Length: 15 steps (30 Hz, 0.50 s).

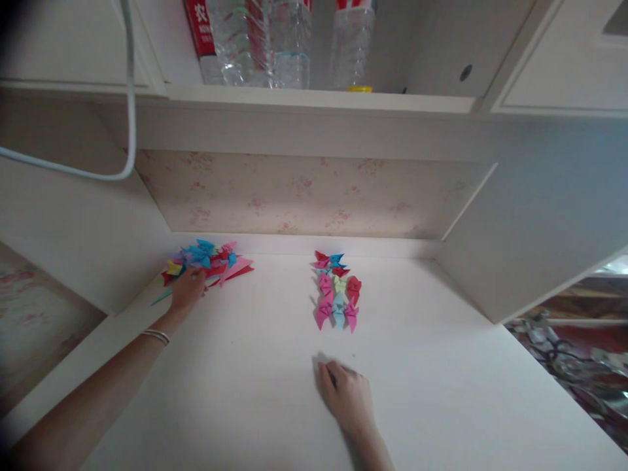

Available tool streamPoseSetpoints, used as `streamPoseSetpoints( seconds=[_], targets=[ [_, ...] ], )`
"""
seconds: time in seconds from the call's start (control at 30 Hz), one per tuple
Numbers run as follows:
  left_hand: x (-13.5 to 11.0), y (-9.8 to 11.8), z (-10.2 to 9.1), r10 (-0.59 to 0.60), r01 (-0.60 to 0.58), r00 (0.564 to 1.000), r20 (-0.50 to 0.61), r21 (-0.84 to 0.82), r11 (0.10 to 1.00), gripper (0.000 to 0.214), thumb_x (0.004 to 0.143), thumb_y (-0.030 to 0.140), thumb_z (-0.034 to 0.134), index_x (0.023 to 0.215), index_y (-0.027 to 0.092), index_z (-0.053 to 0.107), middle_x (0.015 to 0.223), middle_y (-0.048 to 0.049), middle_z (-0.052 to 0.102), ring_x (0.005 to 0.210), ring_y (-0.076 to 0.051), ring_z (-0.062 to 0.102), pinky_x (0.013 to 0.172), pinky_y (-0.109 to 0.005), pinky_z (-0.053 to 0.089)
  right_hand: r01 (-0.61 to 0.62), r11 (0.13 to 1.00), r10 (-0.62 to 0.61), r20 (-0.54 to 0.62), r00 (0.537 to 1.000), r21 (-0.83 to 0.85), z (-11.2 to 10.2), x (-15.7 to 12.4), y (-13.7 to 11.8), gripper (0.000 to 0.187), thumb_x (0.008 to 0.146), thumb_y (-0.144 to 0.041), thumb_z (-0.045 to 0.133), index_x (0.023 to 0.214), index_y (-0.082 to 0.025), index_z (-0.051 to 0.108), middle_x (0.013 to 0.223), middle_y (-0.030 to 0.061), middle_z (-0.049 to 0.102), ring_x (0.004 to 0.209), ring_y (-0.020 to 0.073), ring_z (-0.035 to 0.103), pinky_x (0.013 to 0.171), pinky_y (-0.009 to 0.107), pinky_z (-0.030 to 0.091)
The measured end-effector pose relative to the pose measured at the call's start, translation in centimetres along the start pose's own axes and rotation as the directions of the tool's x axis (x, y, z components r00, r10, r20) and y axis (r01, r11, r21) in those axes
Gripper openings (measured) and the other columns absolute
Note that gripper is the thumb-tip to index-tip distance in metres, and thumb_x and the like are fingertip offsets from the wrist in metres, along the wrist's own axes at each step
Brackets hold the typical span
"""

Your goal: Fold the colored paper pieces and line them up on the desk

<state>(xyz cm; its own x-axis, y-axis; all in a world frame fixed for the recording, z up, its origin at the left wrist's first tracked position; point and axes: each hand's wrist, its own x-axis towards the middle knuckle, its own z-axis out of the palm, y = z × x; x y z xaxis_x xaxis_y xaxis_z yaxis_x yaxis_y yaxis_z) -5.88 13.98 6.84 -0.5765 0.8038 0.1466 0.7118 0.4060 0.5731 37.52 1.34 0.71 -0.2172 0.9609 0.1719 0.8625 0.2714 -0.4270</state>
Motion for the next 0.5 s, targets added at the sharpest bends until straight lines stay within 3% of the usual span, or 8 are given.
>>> streamPoseSetpoints(
  seconds=[0.1,0.27,0.4,0.5],
  targets=[
    [-1.2,0.8,0.4,0.022,-0.018,0.999,0.045,-0.103,0.995,0.03,0.086,0.035,0.042,0.096,0.015,0.062,0.068,-0.0029,0.07,0.053,-0.015,0.064,0.053,-0.024,0.048,-0.004,1.0,0.004,0.014,1.0,-0.005,0.0,0.0,0.0,0.047,0.096,-0.048,0.032,0.072,-0.023,0.064,0.064,0.0035,0.069,0.058,0.0166,0.065,0.052,0.025,0.032],
    [-2.9,3.7,1.9,0.183,-0.164,0.977,0.105,-0.171,0.972,0.02,0.078,0.034,0.054,0.07,0.017,0.061,0.062,-0.0014,0.068,0.061,-0.017,0.065,0.058,-0.025,0.047,-0.018,1.0,0.019,0.04,0.999,-0.017,-0.2,0.0,-0.2,0.047,0.097,-0.047,0.031,0.073,-0.023,0.064,0.065,0.0035,0.069,0.059,0.0169,0.065,0.053,0.025,0.031],
    [-4.3,7.6,4.1,0.297,-0.215,0.942,0.154,-0.403,0.89,0.021,0.074,0.031,0.06,0.088,0.015,0.061,0.074,-0.0032,0.071,0.067,-0.018,0.066,0.058,-0.025,0.047,-0.017,1.0,0.017,0.041,0.999,-0.012,-0.4,-0.1,-0.5,0.047,0.097,-0.046,0.031,0.072,-0.023,0.064,0.064,0.0035,0.068,0.058,0.0156,0.063,0.053,0.025,0.03],
    [-5.1,11.2,5.9,0.422,-0.267,0.886,0.189,-0.536,0.801,0.032,0.076,0.027,0.06,0.105,0.015,0.06,0.085,-0.0054,0.073,0.071,-0.017,0.067,0.061,-0.024,0.049,-0.007,1.0,0.008,0.038,0.999,-0.028,-0.5,-0.2,-0.5,0.046,0.097,-0.044,0.031,0.072,-0.022,0.063,0.063,0.003,0.067,0.058,0.0147,0.063,0.053,0.024,0.029]
  ],
)
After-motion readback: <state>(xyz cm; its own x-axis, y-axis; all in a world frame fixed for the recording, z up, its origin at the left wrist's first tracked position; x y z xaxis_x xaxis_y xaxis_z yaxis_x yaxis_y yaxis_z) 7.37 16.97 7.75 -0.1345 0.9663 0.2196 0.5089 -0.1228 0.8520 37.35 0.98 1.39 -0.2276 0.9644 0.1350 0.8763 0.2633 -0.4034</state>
